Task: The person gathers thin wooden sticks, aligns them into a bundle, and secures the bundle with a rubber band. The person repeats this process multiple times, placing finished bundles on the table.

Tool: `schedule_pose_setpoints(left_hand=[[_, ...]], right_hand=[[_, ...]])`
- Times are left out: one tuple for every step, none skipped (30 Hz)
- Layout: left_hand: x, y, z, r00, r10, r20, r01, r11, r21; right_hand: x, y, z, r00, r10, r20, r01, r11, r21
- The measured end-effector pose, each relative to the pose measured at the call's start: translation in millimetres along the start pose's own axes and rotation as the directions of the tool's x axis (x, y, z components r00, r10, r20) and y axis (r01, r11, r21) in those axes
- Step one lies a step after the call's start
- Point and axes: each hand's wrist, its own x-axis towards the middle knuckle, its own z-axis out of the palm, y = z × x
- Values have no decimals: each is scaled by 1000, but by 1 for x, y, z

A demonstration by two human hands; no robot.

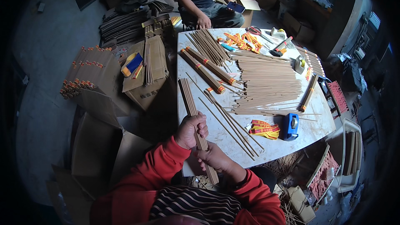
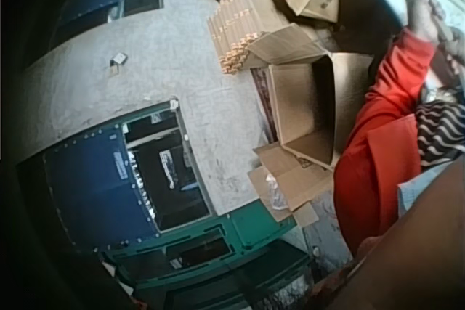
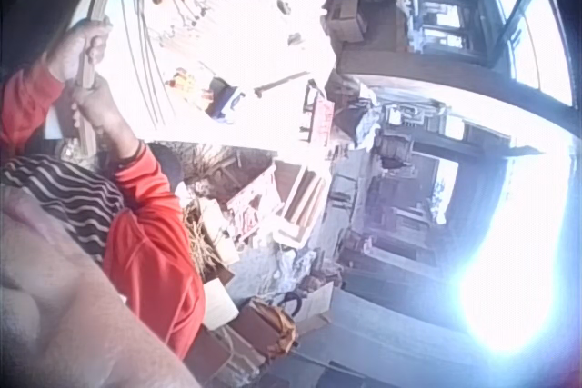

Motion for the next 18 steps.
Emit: schedule_pose_setpoints(left_hand=[[0, 0, 0, 1000, 2, -1, -2, 1000, 5], [0, 0, 0, 1000, 4, -3, -4, 1000, 10], [0, -1, 0, 1000, 6, -4, -6, 1000, 16], [0, 0, 0, 1000, 3, -4, -3, 1000, 14], [0, 0, 1, 1000, 0, -3, 0, 1000, 12], [0, 1, 1, 1000, -3, -3, 3, 1000, 10], [0, 0, 1, 1000, -3, 0, 3, 1000, 11], [0, 0, 0, 1000, -2, 3, 2, 1000, 12], [0, 0, 0, 1000, -1, 7, 1, 1000, 13], [0, 0, 0, 1000, -3, 4, 3, 1000, 13], [0, 0, 0, 1000, -5, 0, 5, 1000, 13], [0, 1, 0, 1000, -7, -3, 7, 1000, 13], [0, 1, 1, 1000, -6, -4, 6, 1000, 14], [-1, 1, 2, 1000, -5, -5, 5, 1000, 16], [-1, 1, 2, 1000, -4, -6, 4, 1000, 17], [-1, 1, 3, 1000, -4, -5, 4, 1000, 17], [-1, 1, 3, 1000, -4, -4, 4, 1000, 16], [0, 1, 2, 1000, -4, -3, 4, 1000, 15]], right_hand=[[0, 0, 0, 1000, -1, 2, 1, 1000, 2], [0, 1, -1, 1000, -1, 3, 1, 1000, 4], [0, 1, -1, 1000, -2, 5, 2, 1000, 6], [1, 1, -1, 1000, 1, 4, -1, 1000, 13], [1, 1, -1, 1000, 3, 3, -3, 1000, 21], [1, 1, 0, 1000, 6, 1, -6, 1000, 28], [1, 1, 0, 1000, 7, 1, -7, 1000, 25], [1, 1, -1, 1000, 9, 0, -9, 1000, 23], [1, 1, -1, 1000, 10, 0, -10, 1000, 20], [1, 1, -1, 1000, 7, -1, -7, 1000, 17], [1, 1, -1, 1000, 4, -1, -4, 1000, 14], [1, 1, -1, 1000, 1, -1, -1, 1000, 11], [1, 1, -1, 1000, 0, 0, 0, 1000, 11], [1, 1, -1, 1000, 0, 2, 0, 1000, 11], [1, 1, -1, 1000, -1, 4, 1, 1000, 11], [1, 1, -1, 1000, -2, 5, 2, 1000, 14], [1, 1, -1, 1000, -3, 5, 3, 1000, 17], [1, 1, -2, 1000, -5, 6, 5, 1000, 19]])
